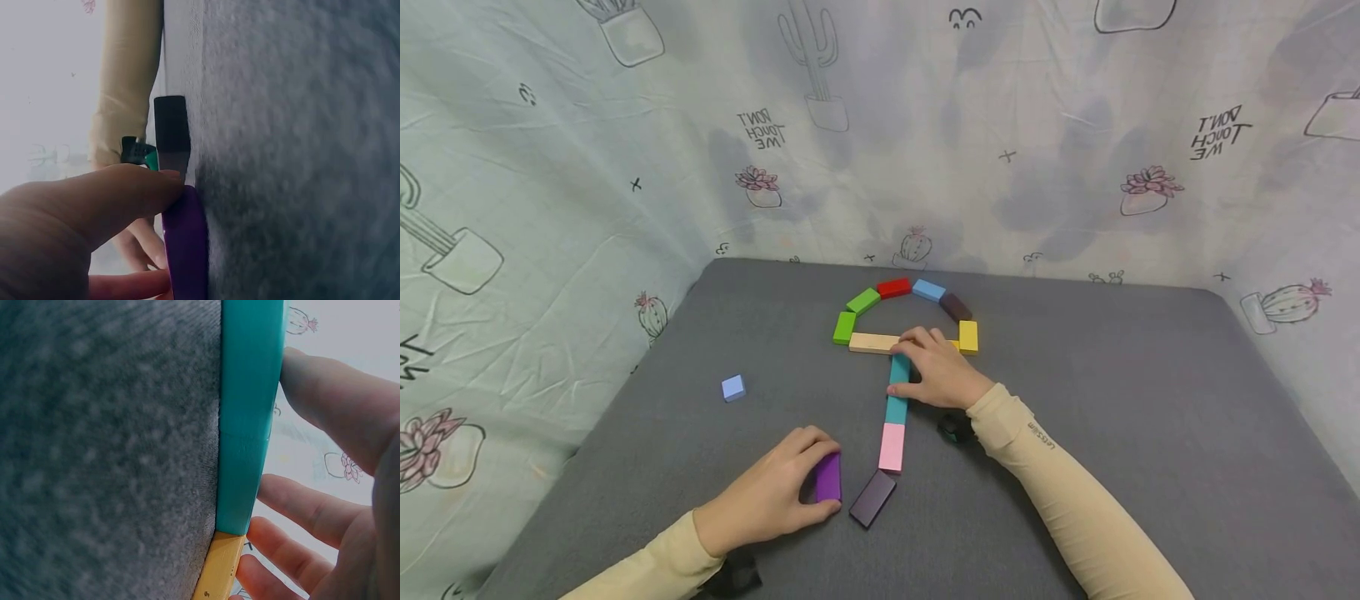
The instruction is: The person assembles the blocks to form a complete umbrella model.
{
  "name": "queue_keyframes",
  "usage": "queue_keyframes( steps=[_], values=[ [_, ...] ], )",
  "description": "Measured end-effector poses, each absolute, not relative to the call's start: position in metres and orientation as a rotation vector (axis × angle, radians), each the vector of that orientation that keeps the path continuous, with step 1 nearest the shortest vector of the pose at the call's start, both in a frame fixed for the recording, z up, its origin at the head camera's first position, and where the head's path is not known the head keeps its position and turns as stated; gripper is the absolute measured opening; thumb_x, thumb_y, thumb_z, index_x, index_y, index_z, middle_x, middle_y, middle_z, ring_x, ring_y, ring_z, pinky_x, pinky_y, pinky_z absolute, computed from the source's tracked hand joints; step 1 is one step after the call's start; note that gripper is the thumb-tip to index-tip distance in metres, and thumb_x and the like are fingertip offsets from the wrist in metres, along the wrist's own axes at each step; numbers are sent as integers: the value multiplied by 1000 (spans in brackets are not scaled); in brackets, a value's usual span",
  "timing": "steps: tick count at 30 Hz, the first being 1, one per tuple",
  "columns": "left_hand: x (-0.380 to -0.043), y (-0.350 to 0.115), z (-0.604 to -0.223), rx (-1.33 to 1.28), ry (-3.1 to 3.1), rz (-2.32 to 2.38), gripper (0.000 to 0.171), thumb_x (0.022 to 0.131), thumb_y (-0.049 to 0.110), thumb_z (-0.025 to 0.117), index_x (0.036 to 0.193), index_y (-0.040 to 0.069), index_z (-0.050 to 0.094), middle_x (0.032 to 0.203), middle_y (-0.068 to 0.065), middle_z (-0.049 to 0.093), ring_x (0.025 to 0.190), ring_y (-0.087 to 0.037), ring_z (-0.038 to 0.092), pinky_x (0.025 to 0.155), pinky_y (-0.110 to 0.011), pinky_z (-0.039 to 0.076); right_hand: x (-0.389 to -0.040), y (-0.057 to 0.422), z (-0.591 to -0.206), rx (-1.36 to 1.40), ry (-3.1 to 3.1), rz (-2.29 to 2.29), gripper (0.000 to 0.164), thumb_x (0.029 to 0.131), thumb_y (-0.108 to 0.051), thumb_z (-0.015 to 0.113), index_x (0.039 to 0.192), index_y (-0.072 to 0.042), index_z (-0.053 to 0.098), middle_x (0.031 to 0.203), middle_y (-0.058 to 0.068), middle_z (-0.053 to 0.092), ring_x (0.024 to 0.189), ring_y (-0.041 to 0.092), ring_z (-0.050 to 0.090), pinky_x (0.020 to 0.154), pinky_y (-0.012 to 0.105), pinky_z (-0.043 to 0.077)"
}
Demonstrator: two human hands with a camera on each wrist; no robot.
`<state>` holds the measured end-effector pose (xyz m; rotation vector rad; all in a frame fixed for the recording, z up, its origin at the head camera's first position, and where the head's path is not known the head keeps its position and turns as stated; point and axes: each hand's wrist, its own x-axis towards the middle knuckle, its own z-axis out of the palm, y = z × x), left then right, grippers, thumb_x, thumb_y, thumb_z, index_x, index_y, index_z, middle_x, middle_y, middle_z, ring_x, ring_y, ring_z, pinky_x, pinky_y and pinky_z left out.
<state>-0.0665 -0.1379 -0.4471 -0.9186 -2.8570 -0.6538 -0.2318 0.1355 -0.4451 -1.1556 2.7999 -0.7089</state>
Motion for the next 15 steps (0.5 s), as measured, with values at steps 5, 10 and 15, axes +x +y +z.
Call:
queue_keyframes(
  steps=[5, 10, 15],
  values=[
    [-64, -134, -447, -931, -2882, -685, 59, 81, 36, 90, 126, 5, 68, 119, 1, 61, 102, -9, 53, 84, -25, 53, -231, 135, -443, -1153, 2797, -710, 60, 91, -41, 81, 136, -6, 65, 142, 17, 54, 121, 35, 48, 102, 53, 47],
    [-63, -132, -447, -942, -2901, -699, 60, 82, 38, 89, 127, 5, 68, 120, 2, 60, 102, -8, 53, 84, -24, 53, -231, 135, -443, -1157, 2798, -711, 59, 91, -40, 81, 136, -5, 65, 142, 18, 54, 121, 36, 48, 102, 53, 47],
    [-63, -130, -449, -951, -2876, -701, 59, 81, 38, 90, 125, 5, 69, 118, 2, 60, 101, -7, 53, 83, -24, 53, -231, 135, -443, -1172, 2801, -710, 59, 91, -40, 81, 136, -5, 65, 142, 18, 54, 121, 35, 48, 101, 53, 47]
  ],
)
